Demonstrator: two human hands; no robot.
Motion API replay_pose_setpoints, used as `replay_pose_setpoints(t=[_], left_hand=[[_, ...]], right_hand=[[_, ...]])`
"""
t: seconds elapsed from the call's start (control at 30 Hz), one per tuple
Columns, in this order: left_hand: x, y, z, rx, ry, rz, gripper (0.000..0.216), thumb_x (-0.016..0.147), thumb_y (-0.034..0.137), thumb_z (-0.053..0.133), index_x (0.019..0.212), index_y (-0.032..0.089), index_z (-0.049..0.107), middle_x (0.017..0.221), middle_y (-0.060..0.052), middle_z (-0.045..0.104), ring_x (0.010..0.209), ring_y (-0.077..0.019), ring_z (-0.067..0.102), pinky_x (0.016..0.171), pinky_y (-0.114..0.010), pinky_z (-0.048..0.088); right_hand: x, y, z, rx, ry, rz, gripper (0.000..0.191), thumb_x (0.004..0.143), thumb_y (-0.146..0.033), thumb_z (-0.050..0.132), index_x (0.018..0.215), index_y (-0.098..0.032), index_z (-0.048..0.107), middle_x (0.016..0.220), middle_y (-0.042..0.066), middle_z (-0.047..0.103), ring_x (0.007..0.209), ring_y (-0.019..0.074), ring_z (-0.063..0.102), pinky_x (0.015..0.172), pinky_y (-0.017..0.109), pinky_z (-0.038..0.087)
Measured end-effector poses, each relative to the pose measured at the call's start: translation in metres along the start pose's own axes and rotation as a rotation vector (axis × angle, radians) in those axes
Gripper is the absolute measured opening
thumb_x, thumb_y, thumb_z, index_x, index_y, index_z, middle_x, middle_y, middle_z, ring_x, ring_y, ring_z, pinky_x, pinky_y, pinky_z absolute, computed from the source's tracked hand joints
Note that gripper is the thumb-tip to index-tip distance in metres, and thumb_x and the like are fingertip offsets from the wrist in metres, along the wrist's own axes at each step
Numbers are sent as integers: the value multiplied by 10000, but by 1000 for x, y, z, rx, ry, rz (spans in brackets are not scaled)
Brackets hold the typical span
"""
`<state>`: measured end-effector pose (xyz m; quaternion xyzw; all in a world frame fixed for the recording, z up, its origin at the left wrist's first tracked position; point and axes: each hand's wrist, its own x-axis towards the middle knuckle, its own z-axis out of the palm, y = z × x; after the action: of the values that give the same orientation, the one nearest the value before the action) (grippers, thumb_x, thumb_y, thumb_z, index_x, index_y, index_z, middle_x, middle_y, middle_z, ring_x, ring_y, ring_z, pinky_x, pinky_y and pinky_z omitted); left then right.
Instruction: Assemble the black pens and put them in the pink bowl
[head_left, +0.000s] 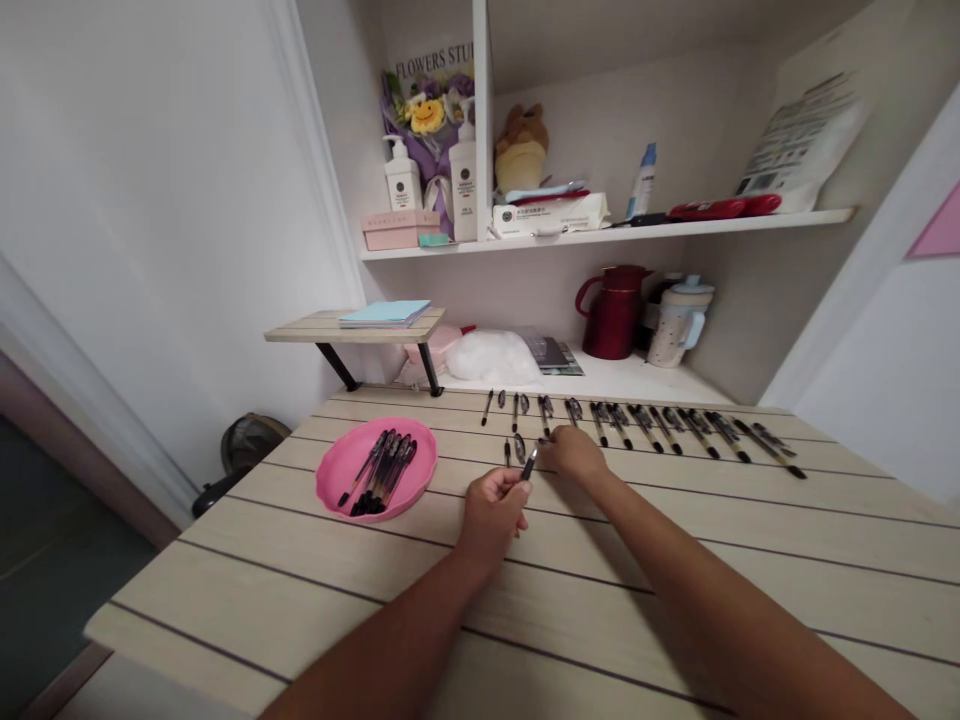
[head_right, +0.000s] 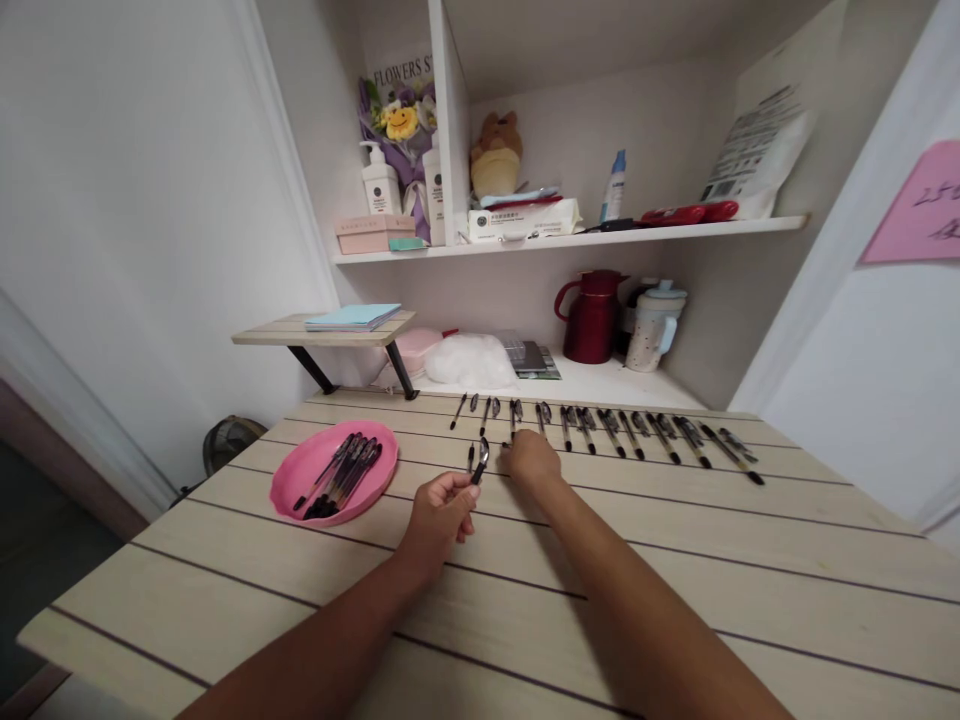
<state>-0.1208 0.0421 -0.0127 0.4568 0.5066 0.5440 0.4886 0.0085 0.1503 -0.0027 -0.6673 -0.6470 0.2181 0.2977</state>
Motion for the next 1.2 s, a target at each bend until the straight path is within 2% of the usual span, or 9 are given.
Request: replay_pose_setpoints(t=[0.07,0.13,0.23,0.3,0.63,0.9,1.07,1.2], left_hand=[[0,-1,1,2,-6,-6,223,641,332,599,772,152,588,426,77,458,319,-48,393,345,-159,294],[-1,-1,2,1,-4,-11,228,640,332,600,778,151,589,420,77,458,318,-49,390,345,-159,292],[-3,1,3,3,-5,-12,237,643,335,598,786,146,589,421,76,458,319,-48,387,344,-158,289],[-4,2,3,4,-5,-5,240,647,337,595,788,144,587,426,75,458,322,-48,387,344,-157,289],[-4,4,4,-2,-7,13,241,647,307,590,818,138,600,475,64,484,333,-45,412,330,-151,276],[-1,3,4,-15,29,-40,266,618,223,605,861,118,632,434,61,494,343,-52,408,375,-173,323],[-4,4,2,-74,-77,-89,230,642,301,610,786,123,589,542,11,569,428,-81,506,432,-197,377],[-6,5,0,9,-185,-121,215,712,347,523,765,141,555,536,23,548,364,-57,440,362,-168,269]], right_hand=[[-6,3,-8,155,-42,-27,180,706,-336,577,603,-192,541,580,46,605,607,177,581,517,263,394],[-15,3,-17,493,-99,-55,245,739,-417,541,625,-203,503,541,3,563,508,128,520,456,237,366],[-29,-1,-27,1015,-154,-81,286,662,-430,647,648,-202,474,556,-28,540,479,88,473,428,206,337],[-35,-5,-31,1134,-151,-80,307,619,-407,699,652,-199,476,554,-40,528,475,76,464,426,197,331],[-45,-14,-28,1134,-111,-85,319,577,-384,727,685,-193,496,547,-53,528,479,76,481,434,201,343],[-58,-15,-18,1069,-265,-77,313,587,-366,715,656,-190,466,478,-57,529,417,64,439,414,191,302],[-59,-9,-18,1076,-292,-61,338,569,-372,731,784,-172,564,513,-61,534,434,59,442,441,193,319],[-57,-3,-15,1025,-323,-91,335,578,-430,720,721,-157,589,505,-46,530,446,64,439,452,203,317]])
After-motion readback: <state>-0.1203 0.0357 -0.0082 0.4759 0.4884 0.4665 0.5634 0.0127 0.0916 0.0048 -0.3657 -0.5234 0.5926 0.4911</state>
